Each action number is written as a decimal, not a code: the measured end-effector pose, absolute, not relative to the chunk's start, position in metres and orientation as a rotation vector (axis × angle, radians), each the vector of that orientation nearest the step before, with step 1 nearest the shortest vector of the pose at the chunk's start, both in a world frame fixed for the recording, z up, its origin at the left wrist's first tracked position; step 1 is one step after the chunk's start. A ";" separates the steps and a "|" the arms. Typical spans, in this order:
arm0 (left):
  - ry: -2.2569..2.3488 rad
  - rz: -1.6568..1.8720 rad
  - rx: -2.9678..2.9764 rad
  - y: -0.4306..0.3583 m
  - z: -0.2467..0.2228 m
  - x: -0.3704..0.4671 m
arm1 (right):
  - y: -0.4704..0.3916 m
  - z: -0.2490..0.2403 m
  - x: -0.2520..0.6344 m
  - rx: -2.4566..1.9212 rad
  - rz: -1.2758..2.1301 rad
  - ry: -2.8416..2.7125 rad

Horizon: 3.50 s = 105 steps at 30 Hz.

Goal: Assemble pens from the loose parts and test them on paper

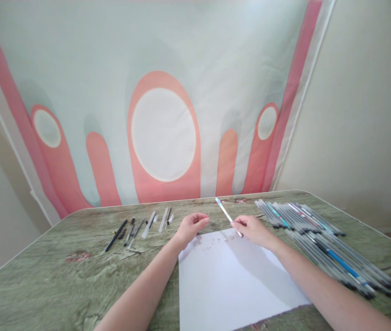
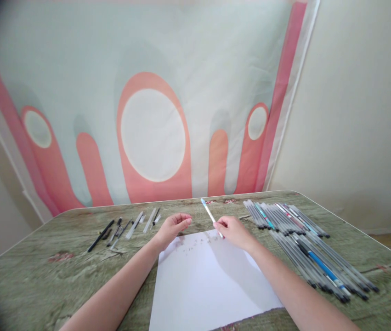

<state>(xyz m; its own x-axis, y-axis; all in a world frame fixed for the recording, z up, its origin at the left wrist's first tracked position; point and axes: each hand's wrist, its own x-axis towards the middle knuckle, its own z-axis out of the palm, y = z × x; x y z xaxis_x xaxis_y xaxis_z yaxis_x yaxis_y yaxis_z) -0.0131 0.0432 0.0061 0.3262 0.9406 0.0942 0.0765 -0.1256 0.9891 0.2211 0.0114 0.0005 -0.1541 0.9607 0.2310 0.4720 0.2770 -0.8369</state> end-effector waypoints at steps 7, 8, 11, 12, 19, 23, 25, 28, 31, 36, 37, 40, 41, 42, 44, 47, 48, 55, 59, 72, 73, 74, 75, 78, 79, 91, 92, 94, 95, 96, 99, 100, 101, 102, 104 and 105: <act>1.052 0.905 1.564 0.043 0.000 -0.013 | 0.024 0.003 0.276 -2.097 -0.017 -1.680; 1.055 0.908 1.575 0.043 0.000 -0.013 | 0.024 0.003 0.280 -2.193 -0.091 -1.682; 1.075 0.922 1.603 0.043 -0.002 -0.011 | 0.022 -0.001 0.285 -2.390 -0.228 -1.712; 1.083 0.923 1.610 0.043 -0.002 -0.011 | 0.022 -0.003 0.285 -2.417 -0.243 -1.727; 1.112 0.907 1.637 0.044 -0.004 -0.012 | 0.022 -0.007 0.283 -2.389 -0.336 -1.825; 1.117 0.915 1.644 0.044 -0.004 -0.012 | 0.021 -0.009 0.284 -2.356 -0.376 -1.858; 1.121 0.916 1.649 0.044 -0.004 -0.012 | 0.021 -0.010 0.285 -2.352 -0.389 -1.860; 1.129 0.914 1.649 0.044 -0.003 -0.012 | 0.021 -0.011 0.285 -2.350 -0.403 -1.858; 1.129 0.913 1.647 0.043 -0.003 -0.012 | 0.021 -0.012 0.285 -2.355 -0.406 -1.852; 1.111 0.918 1.656 0.042 -0.003 -0.012 | 0.020 -0.012 0.286 -2.372 -0.398 -1.837; 1.109 0.917 1.657 0.043 -0.003 -0.012 | 0.020 -0.012 0.286 -2.378 -0.397 -1.830; 1.114 0.907 1.660 0.044 -0.005 -0.012 | 0.020 -0.011 0.286 -2.397 -0.395 -1.803; 1.119 0.903 1.660 0.044 -0.005 -0.012 | 0.020 -0.011 0.286 -2.403 -0.395 -1.794; 1.123 0.900 1.660 0.044 -0.005 -0.012 | 0.020 -0.011 0.286 -2.408 -0.395 -1.787; 1.125 0.901 1.661 0.045 -0.006 -0.012 | 0.020 -0.011 0.286 -2.414 -0.398 -1.776; 1.113 0.905 1.666 0.045 -0.007 -0.013 | 0.020 -0.011 0.287 -2.407 -0.419 -1.779; 1.113 0.907 1.667 0.045 -0.008 -0.013 | 0.019 -0.010 0.287 -2.392 -0.441 -1.787; 1.150 0.890 1.743 0.048 -0.010 -0.015 | 0.012 -0.008 0.259 -2.061 -0.551 -1.984; 1.418 0.801 1.995 0.052 -0.005 -0.024 | -0.001 -0.012 0.224 -1.749 -0.340 -2.199; 2.217 0.526 2.009 0.075 0.032 -0.113 | -0.064 0.001 0.144 -1.236 -0.197 -2.462; 2.244 0.489 1.998 0.076 0.034 -0.119 | -0.067 -0.002 0.139 -1.214 -0.197 -2.472; 2.264 0.455 1.990 0.076 0.035 -0.124 | -0.070 -0.005 0.135 -1.196 -0.206 -2.483; 2.278 0.426 1.987 0.076 0.036 -0.128 | -0.072 -0.009 0.132 -1.183 -0.220 -2.491; 2.296 0.351 1.994 0.077 0.038 -0.135 | -0.074 -0.018 0.129 -1.167 -0.272 -2.502; 2.298 0.325 1.997 0.077 0.038 -0.135 | -0.074 -0.020 0.129 -1.169 -0.284 -2.500; 2.292 0.126 2.018 0.074 0.025 -0.120 | -0.075 -0.021 0.127 -1.143 -0.279 -2.496; 2.289 0.122 2.019 0.073 0.026 -0.119 | -0.075 -0.020 0.127 -1.145 -0.277 -2.496; 2.284 0.114 2.018 0.071 0.028 -0.118 | -0.076 -0.019 0.127 -1.150 -0.272 -2.493; 2.283 0.111 2.016 0.071 0.029 -0.118 | -0.076 -0.019 0.127 -1.154 -0.269 -2.494; 2.280 0.108 2.014 0.070 0.029 -0.118 | -0.076 -0.018 0.127 -1.157 -0.265 -2.498; 2.277 0.109 2.010 0.071 0.029 -0.119 | -0.077 -0.018 0.127 -1.172 -0.256 -2.501; 2.279 0.112 2.008 0.071 0.029 -0.120 | -0.077 -0.018 0.127 -1.175 -0.253 -2.500; 2.282 0.116 2.003 0.071 0.028 -0.121 | -0.076 -0.018 0.127 -1.173 -0.251 -2.498; 2.286 0.121 1.995 0.072 0.028 -0.121 | -0.076 -0.018 0.127 -1.169 -0.250 -2.496; 2.294 0.131 1.973 0.072 0.028 -0.123 | -0.076 -0.019 0.127 -1.158 -0.247 -2.493; 2.296 0.137 1.963 0.073 0.029 -0.124 | -0.075 -0.020 0.127 -1.154 -0.247 -2.492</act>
